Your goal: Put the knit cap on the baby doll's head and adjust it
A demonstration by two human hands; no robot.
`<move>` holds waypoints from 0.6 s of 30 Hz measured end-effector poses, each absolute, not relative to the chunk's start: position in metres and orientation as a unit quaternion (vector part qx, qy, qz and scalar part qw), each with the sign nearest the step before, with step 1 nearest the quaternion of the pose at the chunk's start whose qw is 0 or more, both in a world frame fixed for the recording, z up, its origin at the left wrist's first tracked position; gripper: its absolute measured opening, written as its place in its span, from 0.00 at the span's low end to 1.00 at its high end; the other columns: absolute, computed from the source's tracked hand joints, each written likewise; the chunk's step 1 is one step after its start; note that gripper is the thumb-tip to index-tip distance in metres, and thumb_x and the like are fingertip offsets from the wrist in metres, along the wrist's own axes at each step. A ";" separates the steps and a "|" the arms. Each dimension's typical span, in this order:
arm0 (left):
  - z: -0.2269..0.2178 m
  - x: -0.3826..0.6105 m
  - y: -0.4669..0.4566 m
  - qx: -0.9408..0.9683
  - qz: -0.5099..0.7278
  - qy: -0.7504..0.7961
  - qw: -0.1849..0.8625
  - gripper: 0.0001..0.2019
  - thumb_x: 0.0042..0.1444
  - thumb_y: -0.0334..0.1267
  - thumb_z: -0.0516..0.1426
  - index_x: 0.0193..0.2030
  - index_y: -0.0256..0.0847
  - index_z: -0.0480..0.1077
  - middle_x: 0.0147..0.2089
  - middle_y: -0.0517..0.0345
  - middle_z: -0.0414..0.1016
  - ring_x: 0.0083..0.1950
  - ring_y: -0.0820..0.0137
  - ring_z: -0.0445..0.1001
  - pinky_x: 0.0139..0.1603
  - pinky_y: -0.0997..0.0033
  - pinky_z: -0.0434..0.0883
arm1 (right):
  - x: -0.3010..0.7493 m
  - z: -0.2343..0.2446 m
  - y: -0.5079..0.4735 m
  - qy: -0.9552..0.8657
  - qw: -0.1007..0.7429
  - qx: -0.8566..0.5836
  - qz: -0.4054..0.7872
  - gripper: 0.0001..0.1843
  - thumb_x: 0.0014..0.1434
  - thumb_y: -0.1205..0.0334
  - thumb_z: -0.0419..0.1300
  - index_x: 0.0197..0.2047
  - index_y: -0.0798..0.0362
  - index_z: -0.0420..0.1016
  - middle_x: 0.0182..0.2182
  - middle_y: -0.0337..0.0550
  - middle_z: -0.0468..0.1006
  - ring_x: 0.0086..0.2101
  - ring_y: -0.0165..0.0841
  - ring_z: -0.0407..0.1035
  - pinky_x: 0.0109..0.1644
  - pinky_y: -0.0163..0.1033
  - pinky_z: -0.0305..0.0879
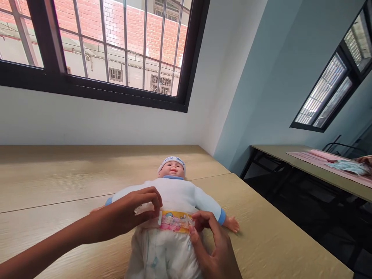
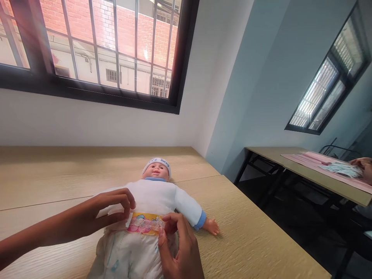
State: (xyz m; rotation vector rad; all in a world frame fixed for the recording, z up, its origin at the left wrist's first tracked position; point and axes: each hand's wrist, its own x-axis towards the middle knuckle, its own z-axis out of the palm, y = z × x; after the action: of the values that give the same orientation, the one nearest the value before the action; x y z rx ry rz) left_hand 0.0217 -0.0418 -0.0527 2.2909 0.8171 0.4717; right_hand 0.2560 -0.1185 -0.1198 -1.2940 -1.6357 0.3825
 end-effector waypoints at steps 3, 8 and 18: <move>-0.052 0.023 -0.043 0.875 0.179 0.318 0.318 0.10 0.63 0.43 0.47 0.41 0.43 0.66 0.45 0.58 0.68 0.44 0.70 0.66 0.44 0.74 0.66 | 0.256 -0.121 -0.119 -0.672 0.491 -0.532 0.156 0.08 0.59 0.62 0.53 0.43 0.51 0.66 0.32 0.39 0.71 0.36 0.30 0.68 0.42 0.30 0.65; -0.055 0.022 -0.044 0.880 0.204 0.317 0.290 0.12 0.62 0.45 0.48 0.48 0.47 0.67 0.48 0.58 0.69 0.45 0.68 0.68 0.43 0.73 0.68 | 0.254 -0.122 -0.119 -0.674 0.500 -0.526 0.139 0.07 0.59 0.61 0.54 0.42 0.51 0.67 0.30 0.39 0.71 0.33 0.30 0.68 0.40 0.30 0.66; -0.056 0.027 -0.048 0.887 0.207 0.310 0.273 0.13 0.62 0.44 0.47 0.38 0.44 0.70 0.41 0.62 0.71 0.38 0.72 0.70 0.40 0.79 0.68 | 0.256 -0.125 -0.116 -0.686 0.498 -0.517 0.120 0.07 0.59 0.62 0.53 0.41 0.51 0.67 0.29 0.39 0.72 0.32 0.30 0.69 0.38 0.29 0.66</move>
State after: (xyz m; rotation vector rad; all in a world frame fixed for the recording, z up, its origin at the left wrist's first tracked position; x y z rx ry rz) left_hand 0.0272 -0.0477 -0.0557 2.3857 0.8343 0.5575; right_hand 0.2563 -0.1157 -0.1248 -1.2519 -1.6598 0.2900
